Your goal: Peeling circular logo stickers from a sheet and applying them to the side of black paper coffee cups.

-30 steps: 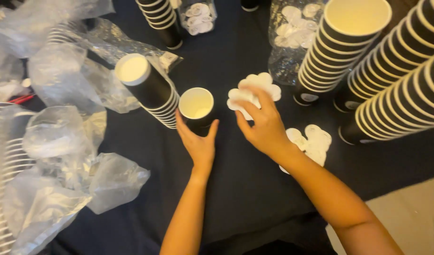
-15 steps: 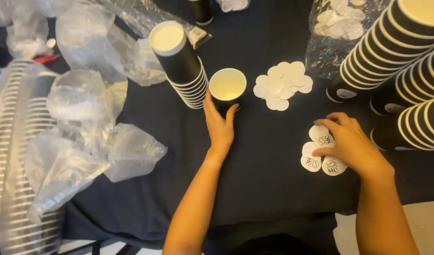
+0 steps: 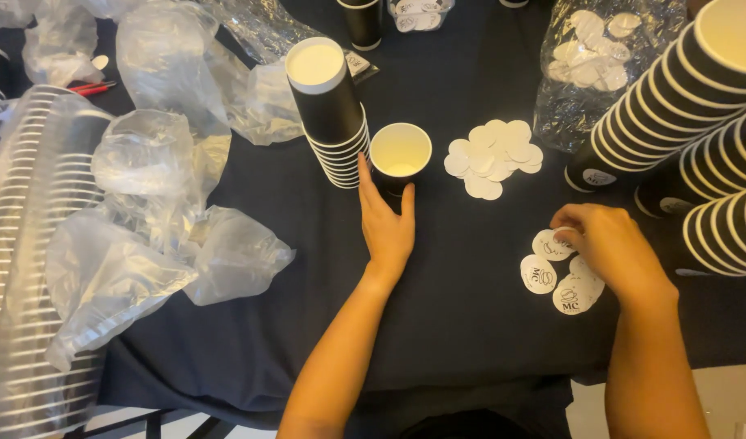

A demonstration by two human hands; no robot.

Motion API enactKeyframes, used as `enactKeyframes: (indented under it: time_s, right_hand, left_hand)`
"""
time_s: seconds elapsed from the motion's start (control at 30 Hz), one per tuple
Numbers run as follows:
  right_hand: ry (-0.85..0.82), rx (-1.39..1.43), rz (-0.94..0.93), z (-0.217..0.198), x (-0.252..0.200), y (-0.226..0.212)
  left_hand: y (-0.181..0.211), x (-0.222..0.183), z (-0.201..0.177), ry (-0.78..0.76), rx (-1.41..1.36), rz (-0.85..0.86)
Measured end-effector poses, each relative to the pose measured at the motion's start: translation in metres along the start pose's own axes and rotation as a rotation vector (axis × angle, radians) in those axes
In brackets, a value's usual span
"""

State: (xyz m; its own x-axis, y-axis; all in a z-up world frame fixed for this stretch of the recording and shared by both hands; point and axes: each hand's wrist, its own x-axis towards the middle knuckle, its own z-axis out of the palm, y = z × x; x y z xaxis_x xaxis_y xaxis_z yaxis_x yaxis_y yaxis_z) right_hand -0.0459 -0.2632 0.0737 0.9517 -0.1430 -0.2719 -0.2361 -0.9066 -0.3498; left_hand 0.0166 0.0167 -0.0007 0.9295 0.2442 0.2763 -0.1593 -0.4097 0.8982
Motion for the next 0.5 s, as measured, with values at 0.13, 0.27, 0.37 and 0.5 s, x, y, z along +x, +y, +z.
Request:
enactKeyframes:
  time_s: [0.13,0.27,0.37,0.5]
  right_hand:
    - [0.005,-0.005,0.082,-0.001,0.0,0.001]
    - [0.089,-0.058,-0.035,-0.003,0.001,0.007]
    - [0.233,-0.005,-0.286,-0.013,-0.002,-0.015]
    - [0.397,0.295,-0.73,-0.002,0.011,-0.063]
  left_hand:
    - [0.011,-0.006,-0.004,0.114,0.014,0.039]
    - [0.015,-0.011,-0.007,0.181,0.051,0.146]
    - [0.02,-0.013,-0.008,0.278,0.055,0.294]
    - [0.033,-0.018,-0.016,0.244,-0.107,0.636]
